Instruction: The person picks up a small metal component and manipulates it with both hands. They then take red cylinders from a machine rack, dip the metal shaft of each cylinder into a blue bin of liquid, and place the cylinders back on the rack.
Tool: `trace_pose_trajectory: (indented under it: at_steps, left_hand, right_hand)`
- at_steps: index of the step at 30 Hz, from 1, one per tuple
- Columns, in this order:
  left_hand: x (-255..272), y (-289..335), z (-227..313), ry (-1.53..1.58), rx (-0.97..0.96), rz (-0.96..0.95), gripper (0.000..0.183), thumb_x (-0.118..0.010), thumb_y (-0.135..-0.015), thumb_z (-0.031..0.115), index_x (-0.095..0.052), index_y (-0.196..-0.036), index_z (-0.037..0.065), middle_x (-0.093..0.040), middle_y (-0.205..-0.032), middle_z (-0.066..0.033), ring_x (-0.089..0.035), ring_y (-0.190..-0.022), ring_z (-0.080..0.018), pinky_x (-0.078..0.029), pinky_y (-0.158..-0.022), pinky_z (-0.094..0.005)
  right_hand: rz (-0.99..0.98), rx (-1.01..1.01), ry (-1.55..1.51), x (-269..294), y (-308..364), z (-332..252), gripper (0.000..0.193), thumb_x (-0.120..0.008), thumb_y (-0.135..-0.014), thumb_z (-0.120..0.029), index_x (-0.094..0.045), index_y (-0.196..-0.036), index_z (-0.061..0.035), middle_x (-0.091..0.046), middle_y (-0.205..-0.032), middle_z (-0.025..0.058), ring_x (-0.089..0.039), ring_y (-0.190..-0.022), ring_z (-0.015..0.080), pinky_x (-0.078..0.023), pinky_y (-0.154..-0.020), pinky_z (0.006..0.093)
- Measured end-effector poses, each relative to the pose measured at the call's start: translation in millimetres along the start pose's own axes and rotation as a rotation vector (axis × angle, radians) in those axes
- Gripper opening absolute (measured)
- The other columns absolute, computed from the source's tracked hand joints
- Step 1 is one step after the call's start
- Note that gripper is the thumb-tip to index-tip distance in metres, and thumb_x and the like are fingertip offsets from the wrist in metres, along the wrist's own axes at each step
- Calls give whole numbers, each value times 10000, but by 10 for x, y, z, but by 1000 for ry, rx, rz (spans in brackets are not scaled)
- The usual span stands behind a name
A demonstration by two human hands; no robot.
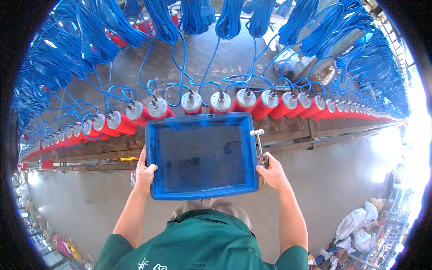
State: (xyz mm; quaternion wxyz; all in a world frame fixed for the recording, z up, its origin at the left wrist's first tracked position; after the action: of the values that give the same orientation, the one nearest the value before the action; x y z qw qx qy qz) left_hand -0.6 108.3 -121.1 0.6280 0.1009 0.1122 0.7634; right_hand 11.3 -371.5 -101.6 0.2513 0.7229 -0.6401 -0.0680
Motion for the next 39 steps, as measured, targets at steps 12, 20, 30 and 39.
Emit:
trace_pose_trajectory:
  at_steps: [12, 20, 30, 39]
  left_hand:
    - [-764, 6, -44, 70, -114, -46, 888, -448, -743, -99, -408, -1610, 87, -566, -1467, -96, -579, -1303, -235, -439, -1143, -361]
    - [-1544, 46, -83, 97, -110, -43, 894, -468, -736, -101, -412, -1611, 79, -565, -1476, -94, -575, -1304, -234, -446, -1129, -345]
    - [-2394, 167, -74, 91, -90, -35, 874, -473, -739, -84, -426, -1599, 61, -594, -1427, -77, -592, -1245, -204, -459, -1093, -322]
    - [-2547, 95, -227, 84, -89, -27, 858, -464, -750, -74, -431, -1596, 69, -612, -1382, -48, -614, -1132, -164, -493, -998, -284]
  right_hand:
    - [52, 31, 91, 708, 20, 85, 118, -654, -942, -37, -604, -1048, -37, -606, -866, 7, -605, -732, 103, -545, -640, 287]
    - [40, 87, 91, 1496, -39, 301, 108, -656, -948, -35, -563, -983, -77, -577, -838, -7, -590, -724, 99, -531, -645, 285]
    - [87, 127, 32, 2340, -46, 530, 143, -692, -961, -71, -561, -1019, -73, -583, -806, 1, -584, -687, 104, -508, -617, 290]
    - [689, 189, 932, 4355, 275, 122, 314, -599, -1001, -160, -536, -1281, -33, -701, -1055, 295, -643, -1054, 521, -522, -888, 580]
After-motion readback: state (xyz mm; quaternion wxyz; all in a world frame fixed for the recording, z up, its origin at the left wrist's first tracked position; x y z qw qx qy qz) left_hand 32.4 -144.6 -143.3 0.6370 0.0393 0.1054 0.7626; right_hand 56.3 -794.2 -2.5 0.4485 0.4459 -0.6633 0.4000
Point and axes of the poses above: each hand's wrist, its own y-axis away from the middle knuckle, its own x-axis out of the back of the hand, z = x × y, the point moved 9 cm from there along -y, towards the middle knuckle
